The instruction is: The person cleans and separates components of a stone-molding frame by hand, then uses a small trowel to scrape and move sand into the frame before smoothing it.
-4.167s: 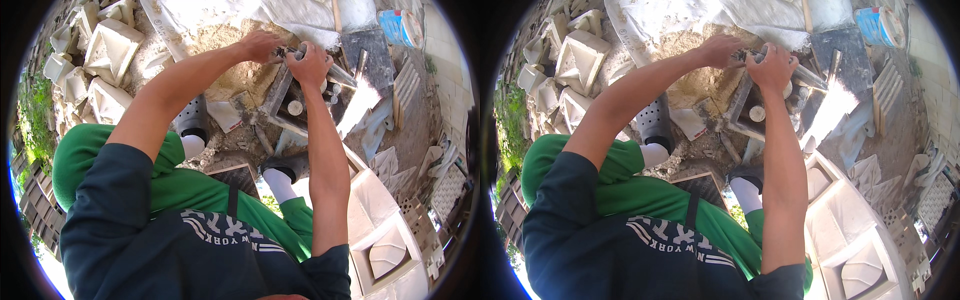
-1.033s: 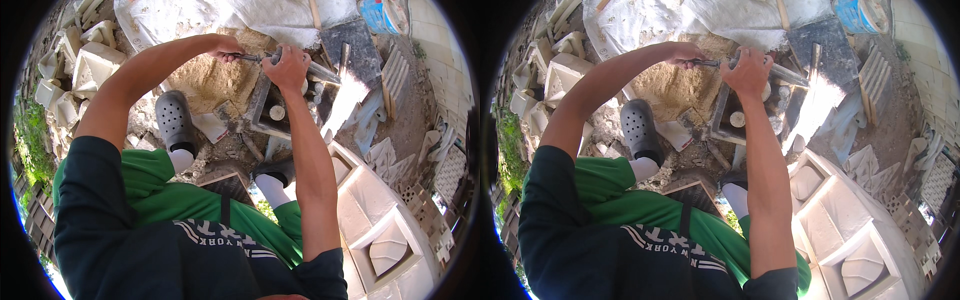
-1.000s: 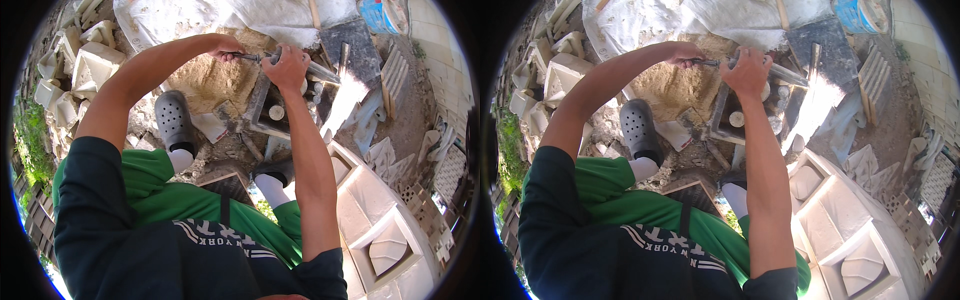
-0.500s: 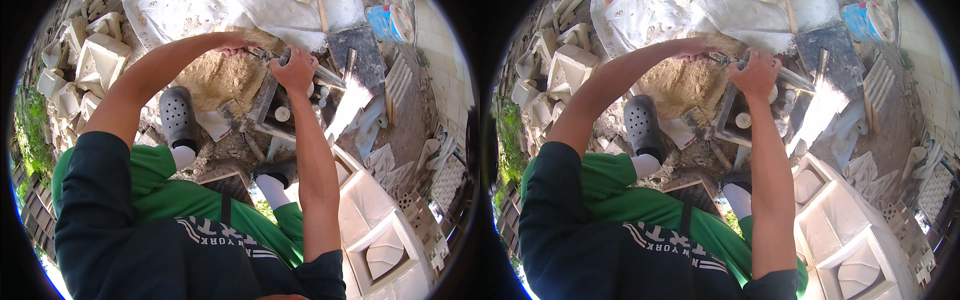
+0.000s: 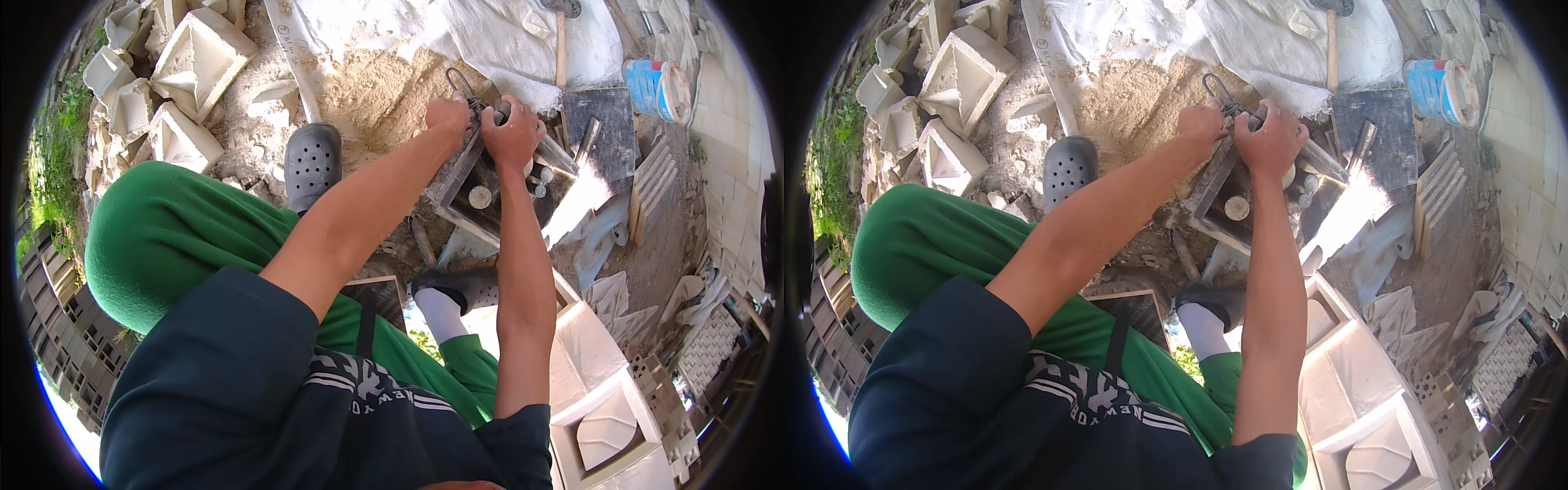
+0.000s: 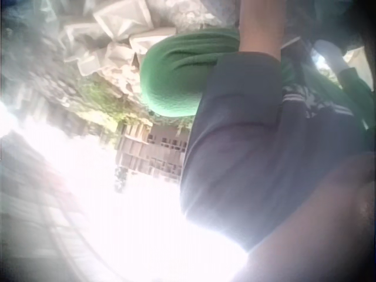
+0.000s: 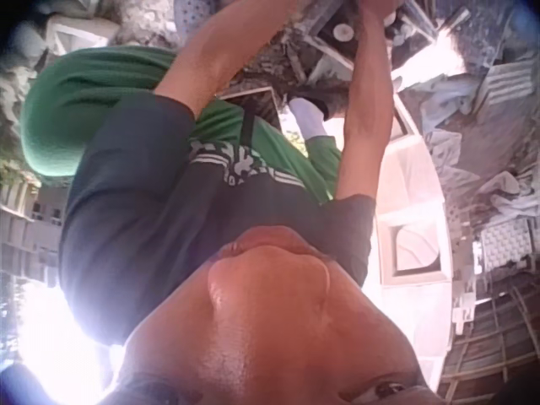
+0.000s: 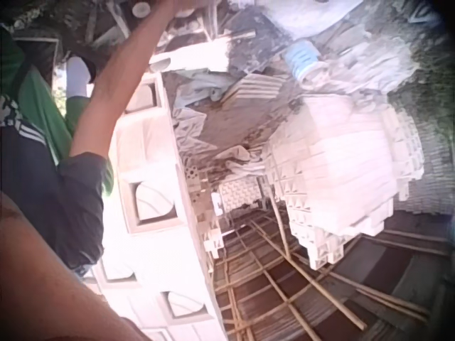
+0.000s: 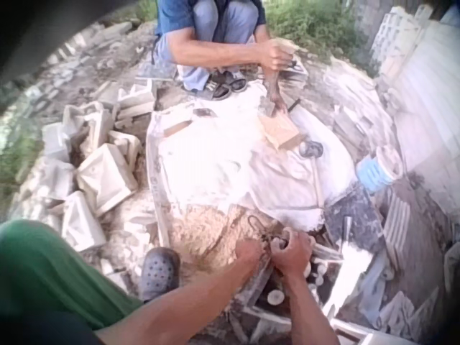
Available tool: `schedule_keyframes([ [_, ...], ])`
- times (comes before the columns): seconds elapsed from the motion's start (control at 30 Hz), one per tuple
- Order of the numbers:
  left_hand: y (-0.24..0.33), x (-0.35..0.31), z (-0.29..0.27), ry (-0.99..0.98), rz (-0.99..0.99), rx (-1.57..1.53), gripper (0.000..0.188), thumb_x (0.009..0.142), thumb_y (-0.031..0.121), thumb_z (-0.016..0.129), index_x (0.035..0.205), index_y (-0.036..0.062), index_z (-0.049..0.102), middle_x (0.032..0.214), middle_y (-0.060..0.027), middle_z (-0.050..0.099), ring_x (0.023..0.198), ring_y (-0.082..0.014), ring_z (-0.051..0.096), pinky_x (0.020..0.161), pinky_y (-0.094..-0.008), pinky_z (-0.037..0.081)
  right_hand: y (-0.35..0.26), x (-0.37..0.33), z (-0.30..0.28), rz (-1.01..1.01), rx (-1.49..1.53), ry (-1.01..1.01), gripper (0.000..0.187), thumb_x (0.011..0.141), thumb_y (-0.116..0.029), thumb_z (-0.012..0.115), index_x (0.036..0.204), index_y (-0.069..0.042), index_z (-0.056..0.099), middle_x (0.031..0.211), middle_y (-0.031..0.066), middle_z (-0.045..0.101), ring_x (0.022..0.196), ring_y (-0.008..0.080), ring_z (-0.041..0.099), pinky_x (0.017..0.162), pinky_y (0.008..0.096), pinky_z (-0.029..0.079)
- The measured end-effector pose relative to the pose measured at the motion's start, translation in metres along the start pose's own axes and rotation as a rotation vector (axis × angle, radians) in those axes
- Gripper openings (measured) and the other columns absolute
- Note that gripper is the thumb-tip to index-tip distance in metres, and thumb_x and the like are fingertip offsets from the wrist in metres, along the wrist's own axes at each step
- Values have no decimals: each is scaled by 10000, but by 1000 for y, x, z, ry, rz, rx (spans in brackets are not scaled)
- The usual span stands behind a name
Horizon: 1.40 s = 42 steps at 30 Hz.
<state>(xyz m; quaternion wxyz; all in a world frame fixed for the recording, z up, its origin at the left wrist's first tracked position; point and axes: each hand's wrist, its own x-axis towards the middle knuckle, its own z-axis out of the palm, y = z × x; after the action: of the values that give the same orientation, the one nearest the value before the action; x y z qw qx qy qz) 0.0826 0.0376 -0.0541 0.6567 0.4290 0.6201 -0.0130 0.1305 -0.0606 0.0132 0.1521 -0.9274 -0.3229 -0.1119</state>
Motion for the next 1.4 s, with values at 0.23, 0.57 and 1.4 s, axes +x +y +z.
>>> schedule_keyframes([
  [0.23,-25,-20,7,-94,-57,-360,319,966,313,538,1057,19,625,899,-59,619,773,-165,568,725,-346,484,7,38,-3,382,205,-442,332,848,-355,561,1032,-130,720,977,112,717,1006,288,637,948,417,392],
  [0.57,-22,-41,9,-306,23,-717,345,894,201,675,1194,37,631,1021,-32,662,870,-103,585,723,-279,472,27,81,10,-35,84,-909,353,847,-310,560,1027,-41,702,1029,178,696,1004,322,654,886,372,489],
  [1.4,-13,-25,-7,-264,103,-239,256,830,214,702,983,11,667,859,-46,625,757,-154,589,656,-298,499,22,13,-10,-66,-69,-237,325,917,-454,551,1016,-176,687,986,8,701,961,234,642,854,424,404],
])
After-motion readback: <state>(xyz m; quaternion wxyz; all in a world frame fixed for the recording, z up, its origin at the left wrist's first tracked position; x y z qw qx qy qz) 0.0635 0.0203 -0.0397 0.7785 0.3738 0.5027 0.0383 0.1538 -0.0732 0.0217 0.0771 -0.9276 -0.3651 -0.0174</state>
